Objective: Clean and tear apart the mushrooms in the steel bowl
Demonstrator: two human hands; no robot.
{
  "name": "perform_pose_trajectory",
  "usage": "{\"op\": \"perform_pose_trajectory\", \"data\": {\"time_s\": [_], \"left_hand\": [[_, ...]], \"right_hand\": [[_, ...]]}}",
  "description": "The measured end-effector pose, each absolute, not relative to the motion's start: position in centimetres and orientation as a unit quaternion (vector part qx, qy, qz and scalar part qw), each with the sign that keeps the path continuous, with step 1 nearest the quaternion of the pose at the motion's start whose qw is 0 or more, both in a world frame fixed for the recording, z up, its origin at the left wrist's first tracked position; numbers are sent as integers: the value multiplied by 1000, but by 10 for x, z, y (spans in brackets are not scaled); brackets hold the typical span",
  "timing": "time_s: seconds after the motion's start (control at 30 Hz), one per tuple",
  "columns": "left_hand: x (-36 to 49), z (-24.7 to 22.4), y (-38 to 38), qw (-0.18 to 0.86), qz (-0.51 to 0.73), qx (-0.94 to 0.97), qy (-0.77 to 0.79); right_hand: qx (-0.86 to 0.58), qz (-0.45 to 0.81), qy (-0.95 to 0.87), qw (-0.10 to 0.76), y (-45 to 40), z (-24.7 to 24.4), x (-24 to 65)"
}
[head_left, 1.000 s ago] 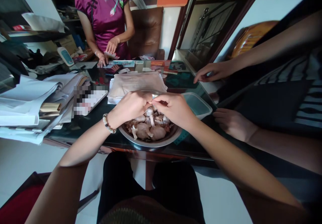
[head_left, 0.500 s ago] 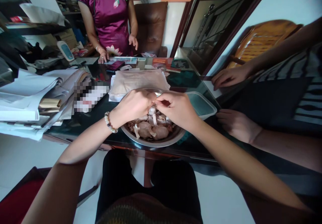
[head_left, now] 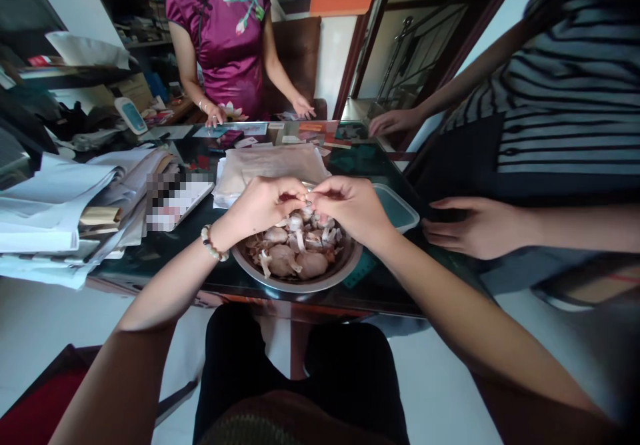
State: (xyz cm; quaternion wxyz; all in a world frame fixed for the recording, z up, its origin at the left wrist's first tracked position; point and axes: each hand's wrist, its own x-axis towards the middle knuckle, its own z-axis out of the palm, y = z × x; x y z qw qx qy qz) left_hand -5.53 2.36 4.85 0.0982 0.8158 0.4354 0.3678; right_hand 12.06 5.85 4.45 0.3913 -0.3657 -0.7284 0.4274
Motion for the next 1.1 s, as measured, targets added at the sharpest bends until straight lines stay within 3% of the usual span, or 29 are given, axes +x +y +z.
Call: {"op": "perform_pose_trajectory", "data": {"time_s": [0.37,0.7,1.1], "left_hand": [[-53,40,29,255,408,769,420],[-60,41,40,495,461,638,368],[-64,43,43,527,496,575,382]], "right_hand": [[-355,502,-693,377,62,42,124],[-359,489,-690,395,65,38,124],[-362,480,-673,431,62,39,123]]}}
